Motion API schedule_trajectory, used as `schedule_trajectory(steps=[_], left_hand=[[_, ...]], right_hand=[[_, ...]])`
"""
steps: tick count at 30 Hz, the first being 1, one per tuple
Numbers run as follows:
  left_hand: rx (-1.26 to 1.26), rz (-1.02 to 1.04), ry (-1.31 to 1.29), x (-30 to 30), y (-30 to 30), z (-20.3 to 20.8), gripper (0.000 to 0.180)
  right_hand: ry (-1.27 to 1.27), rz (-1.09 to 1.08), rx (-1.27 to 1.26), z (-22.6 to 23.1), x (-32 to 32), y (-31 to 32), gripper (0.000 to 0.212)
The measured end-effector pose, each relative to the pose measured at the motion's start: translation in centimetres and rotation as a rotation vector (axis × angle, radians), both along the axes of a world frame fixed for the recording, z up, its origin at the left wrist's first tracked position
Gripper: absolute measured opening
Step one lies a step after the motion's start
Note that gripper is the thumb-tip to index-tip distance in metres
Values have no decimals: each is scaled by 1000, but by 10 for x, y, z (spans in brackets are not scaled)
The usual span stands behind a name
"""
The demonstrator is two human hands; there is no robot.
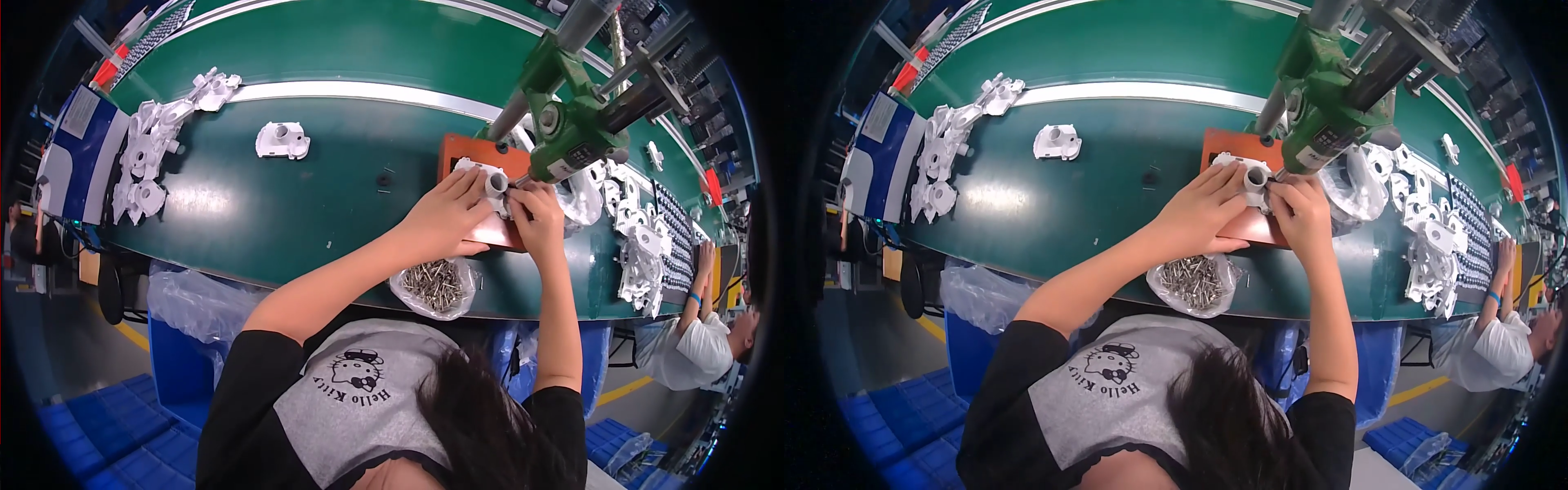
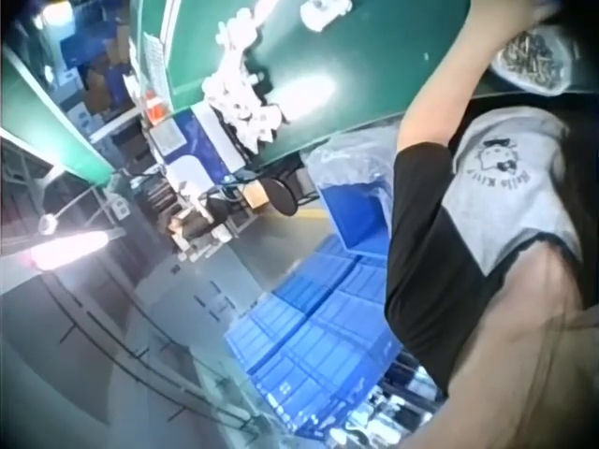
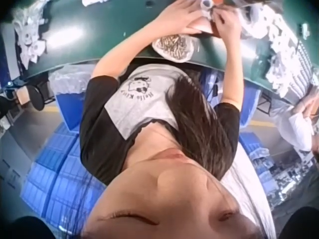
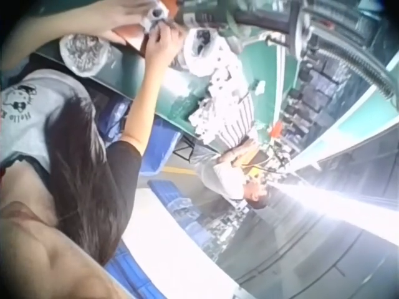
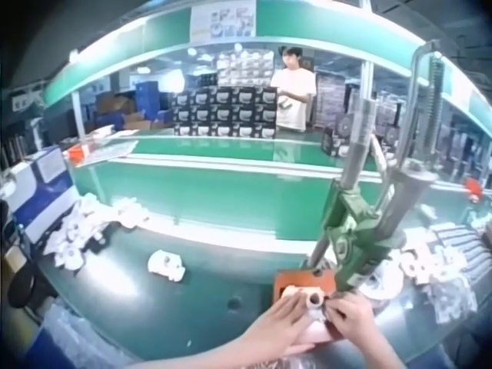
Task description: Operate a manual press machine to attach small metal components to white plastic parts on an assembly line.
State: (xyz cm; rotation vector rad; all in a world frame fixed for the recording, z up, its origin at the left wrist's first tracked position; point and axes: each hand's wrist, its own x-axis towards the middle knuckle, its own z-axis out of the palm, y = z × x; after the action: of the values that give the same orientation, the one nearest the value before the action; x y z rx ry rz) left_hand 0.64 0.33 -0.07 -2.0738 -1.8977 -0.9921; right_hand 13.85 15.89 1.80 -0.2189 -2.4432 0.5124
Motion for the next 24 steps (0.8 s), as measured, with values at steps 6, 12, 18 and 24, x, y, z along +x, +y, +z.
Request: schedule_trajectory(steps=[6, 12, 18, 24], left_hand=[[10, 18, 9, -1, -2, 1, 53], [139, 40, -14, -1, 1, -6, 48], [135, 67, -31, 2, 2, -10, 35], [96, 61, -99, -3, -1, -4, 24]], right_hand=[[-188, -88, 172, 9, 13, -26, 23], [-239, -159, 304, 4, 21, -42, 38], [36, -171, 84, 7, 30, -65, 24], [-194, 169, 10, 7, 21, -116, 18]])
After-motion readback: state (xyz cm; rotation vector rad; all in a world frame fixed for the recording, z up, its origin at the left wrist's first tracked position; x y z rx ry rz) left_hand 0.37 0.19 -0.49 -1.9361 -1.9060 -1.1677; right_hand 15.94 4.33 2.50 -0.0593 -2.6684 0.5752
